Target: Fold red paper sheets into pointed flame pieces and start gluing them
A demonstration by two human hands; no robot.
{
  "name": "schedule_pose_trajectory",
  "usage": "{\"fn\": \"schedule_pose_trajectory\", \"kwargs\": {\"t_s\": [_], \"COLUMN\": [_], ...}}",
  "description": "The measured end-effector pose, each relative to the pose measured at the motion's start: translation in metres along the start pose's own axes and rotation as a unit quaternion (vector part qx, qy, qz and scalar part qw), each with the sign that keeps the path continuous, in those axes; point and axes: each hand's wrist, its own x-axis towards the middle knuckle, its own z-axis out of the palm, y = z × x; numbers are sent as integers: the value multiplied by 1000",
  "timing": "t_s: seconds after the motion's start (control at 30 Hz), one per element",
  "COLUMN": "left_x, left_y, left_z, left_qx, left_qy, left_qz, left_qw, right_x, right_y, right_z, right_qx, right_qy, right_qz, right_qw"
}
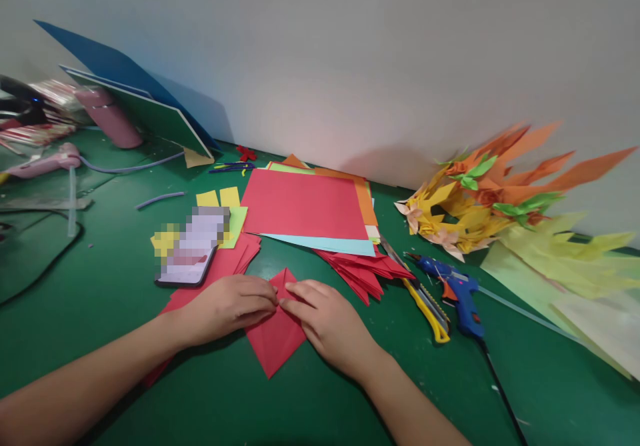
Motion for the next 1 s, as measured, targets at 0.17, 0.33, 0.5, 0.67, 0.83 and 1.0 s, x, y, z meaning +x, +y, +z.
{"fn": "schedule_pose_trajectory", "kwargs": {"t_s": [0.17,0.33,0.5,0.67,0.83,1.0], "left_x": [-1,-4,-1,3,-3,-6], "left_y": [-2,-4,-1,2,2,0], "left_z": [2,5,-1,-6,-1,1], "left_qx": [-7,-24,-67,-90,-47,-47], "left_qy": [-6,-1,1,-2,2,-13], "left_qz": [2,1,-11,-48,-105,-90], "left_qw": [1000,1000,998,995,993,995], "right_x": [0,0,1,2,0,-1], "right_y": [0,-1,-3,-4,-2,-2], "right_z": [1,0,-1,0,3,4], "right_qx": [-5,-15,-18,-7,-18,-23], "right_qy": [0,-3,-15,-17,-22,-8], "right_qz": [1,4,6,3,-1,4], "right_qw": [1000,1000,1000,1000,1000,1000]}}
